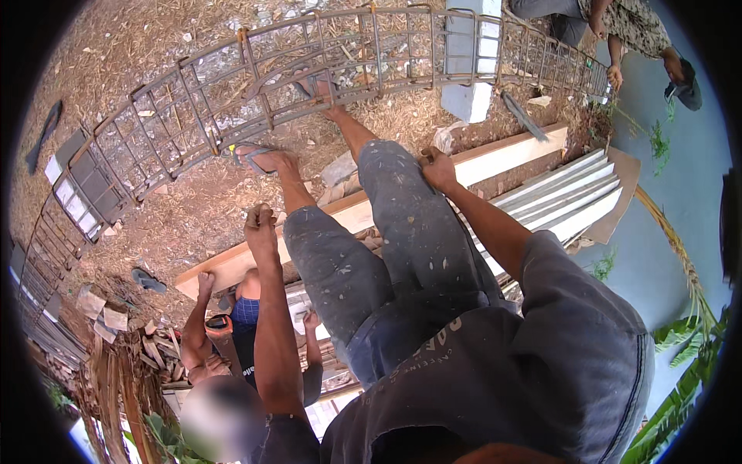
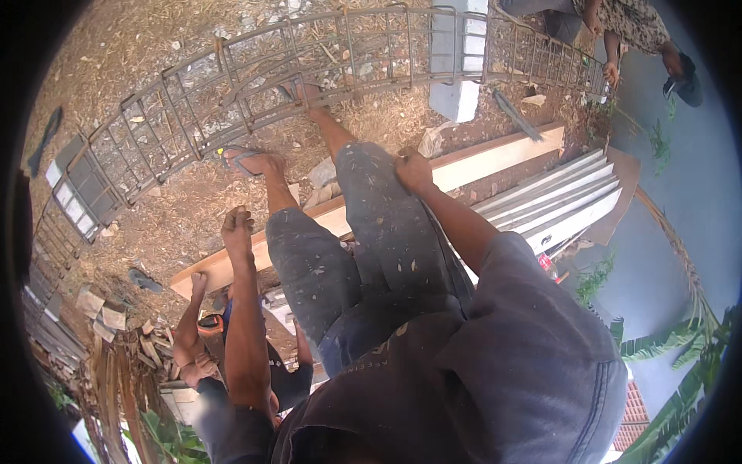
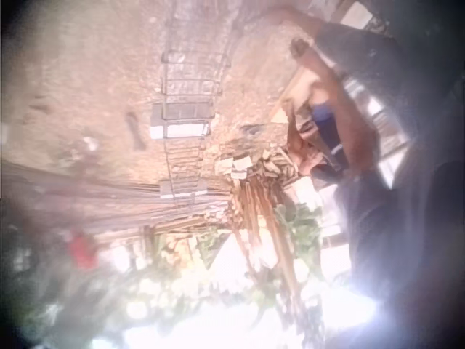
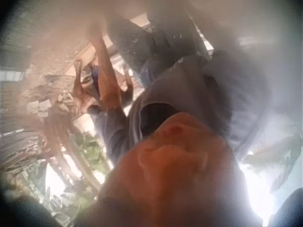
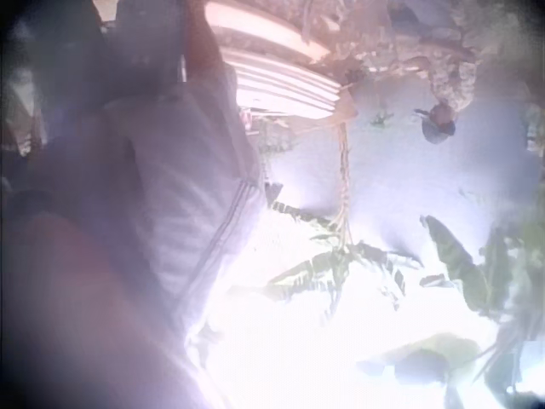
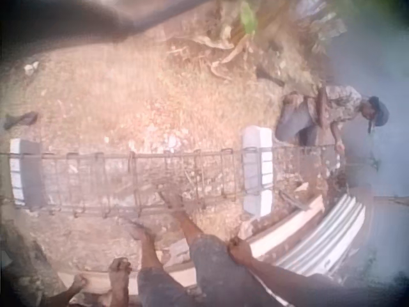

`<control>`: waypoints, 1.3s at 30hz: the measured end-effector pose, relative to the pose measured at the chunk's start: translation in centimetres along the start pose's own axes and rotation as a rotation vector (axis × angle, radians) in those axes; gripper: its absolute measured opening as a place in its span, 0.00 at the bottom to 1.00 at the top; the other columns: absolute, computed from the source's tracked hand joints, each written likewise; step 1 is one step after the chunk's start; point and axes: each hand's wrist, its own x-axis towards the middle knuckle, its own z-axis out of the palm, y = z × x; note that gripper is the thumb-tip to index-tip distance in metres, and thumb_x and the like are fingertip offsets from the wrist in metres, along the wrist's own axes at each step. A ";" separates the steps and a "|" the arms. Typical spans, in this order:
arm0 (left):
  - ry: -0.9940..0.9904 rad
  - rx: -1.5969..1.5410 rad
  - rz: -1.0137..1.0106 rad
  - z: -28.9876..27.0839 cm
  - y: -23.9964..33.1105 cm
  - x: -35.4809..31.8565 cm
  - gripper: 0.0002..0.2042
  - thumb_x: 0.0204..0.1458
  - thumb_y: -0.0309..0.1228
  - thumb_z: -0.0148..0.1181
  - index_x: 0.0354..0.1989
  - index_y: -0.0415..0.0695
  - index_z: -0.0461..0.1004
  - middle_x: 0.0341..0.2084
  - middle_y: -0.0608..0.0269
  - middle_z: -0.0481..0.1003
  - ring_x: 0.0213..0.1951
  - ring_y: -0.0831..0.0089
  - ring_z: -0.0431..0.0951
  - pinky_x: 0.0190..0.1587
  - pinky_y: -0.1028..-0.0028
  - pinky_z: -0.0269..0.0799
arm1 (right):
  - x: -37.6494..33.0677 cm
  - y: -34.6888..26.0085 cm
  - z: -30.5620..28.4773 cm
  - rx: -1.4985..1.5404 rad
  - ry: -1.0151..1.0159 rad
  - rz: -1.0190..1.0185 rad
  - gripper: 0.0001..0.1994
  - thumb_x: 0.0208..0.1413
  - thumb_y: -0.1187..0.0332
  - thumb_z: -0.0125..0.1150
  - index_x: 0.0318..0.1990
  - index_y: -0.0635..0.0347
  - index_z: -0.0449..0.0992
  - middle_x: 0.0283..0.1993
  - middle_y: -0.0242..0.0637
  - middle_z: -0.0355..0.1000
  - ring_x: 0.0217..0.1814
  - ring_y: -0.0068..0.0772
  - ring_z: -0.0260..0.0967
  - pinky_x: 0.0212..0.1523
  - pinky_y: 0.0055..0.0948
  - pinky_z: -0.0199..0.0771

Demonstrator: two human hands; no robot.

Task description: The person uses pliers to twist wire ties at intersections of a metal grid frame laid on the ground. Another person is nearby working with wood. The camera wearer repeatedly bends and secures wire ties across multiple grid joints.

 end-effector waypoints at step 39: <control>-0.387 0.986 0.190 56.6 -14.2 -7.8 0.13 0.58 0.33 0.56 0.44 0.35 0.74 0.38 0.53 0.75 0.40 0.64 0.75 0.45 0.69 0.69 | 54.0 58.7 -11.0 -0.068 0.486 0.107 0.17 0.60 0.58 0.44 0.49 0.50 0.76 0.58 0.45 0.68 0.53 0.54 0.70 0.54 0.47 0.70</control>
